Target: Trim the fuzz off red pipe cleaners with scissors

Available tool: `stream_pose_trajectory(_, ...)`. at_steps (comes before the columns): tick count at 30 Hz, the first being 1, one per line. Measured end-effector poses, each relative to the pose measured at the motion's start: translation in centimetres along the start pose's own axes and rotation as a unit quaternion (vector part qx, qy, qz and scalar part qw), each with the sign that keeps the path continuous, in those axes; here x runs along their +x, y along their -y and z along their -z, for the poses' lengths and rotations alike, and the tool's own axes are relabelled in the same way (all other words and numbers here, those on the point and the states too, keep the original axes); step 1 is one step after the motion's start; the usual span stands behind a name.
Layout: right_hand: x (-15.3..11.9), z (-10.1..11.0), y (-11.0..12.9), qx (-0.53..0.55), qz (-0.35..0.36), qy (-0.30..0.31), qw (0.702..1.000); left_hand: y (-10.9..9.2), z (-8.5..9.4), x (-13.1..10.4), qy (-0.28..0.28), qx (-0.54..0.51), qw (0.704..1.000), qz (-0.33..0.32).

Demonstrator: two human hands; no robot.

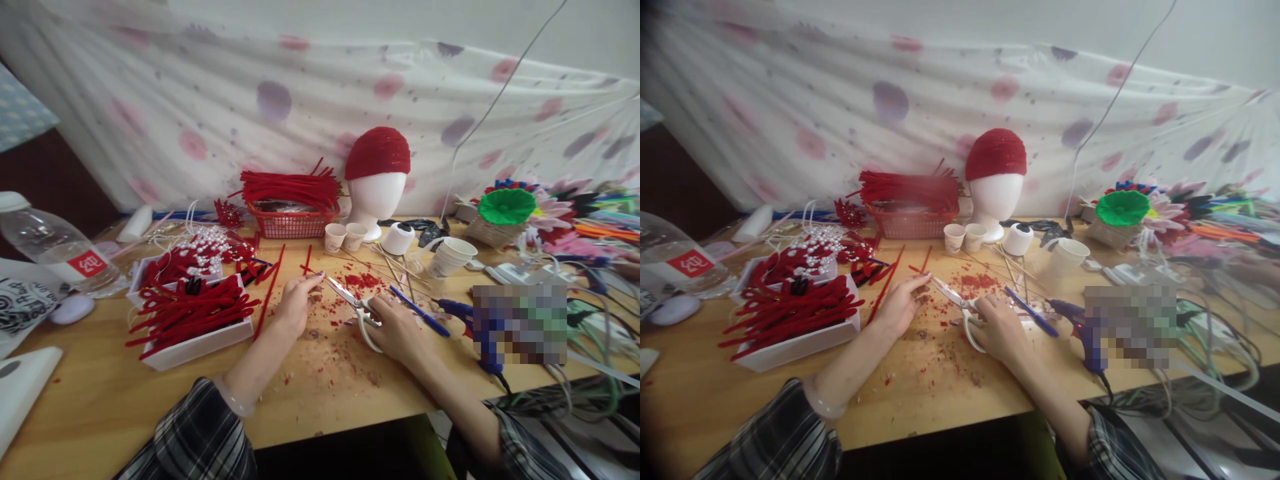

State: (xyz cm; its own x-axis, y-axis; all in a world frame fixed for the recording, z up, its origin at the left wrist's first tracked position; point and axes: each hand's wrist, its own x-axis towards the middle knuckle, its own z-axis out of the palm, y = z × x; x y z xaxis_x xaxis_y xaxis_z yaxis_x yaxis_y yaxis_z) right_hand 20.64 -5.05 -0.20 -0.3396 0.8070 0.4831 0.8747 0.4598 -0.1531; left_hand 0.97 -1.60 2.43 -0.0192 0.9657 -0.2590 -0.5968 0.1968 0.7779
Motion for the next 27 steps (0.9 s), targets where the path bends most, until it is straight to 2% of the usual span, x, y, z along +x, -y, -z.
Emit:
stream_pose_trajectory(7, -0.1, 0.0, -0.1, 0.014, -0.012, -0.003, 1.0, -0.1, 0.0, 0.0, -0.002, 0.014, 1.0, -0.006)
stream_pose_trajectory(12, -0.1, 0.7, -0.1, 0.023, -0.035, -0.013, 0.999, 0.2, 0.3, 0.4, -0.006, 0.037, 0.998, -0.042)
stream_pose_trajectory(19, -0.3, 1.4, 0.5, -0.016, -0.035, 0.034, 0.999, 0.5, 0.3, 0.4, -0.002, 0.075, 0.993, -0.087)
stream_pose_trajectory(27, -0.2, 0.8, 0.4, -0.024, -0.03, 0.047, 0.998, 0.8, 0.1, 0.2, 0.006, 0.076, 0.993, -0.088)
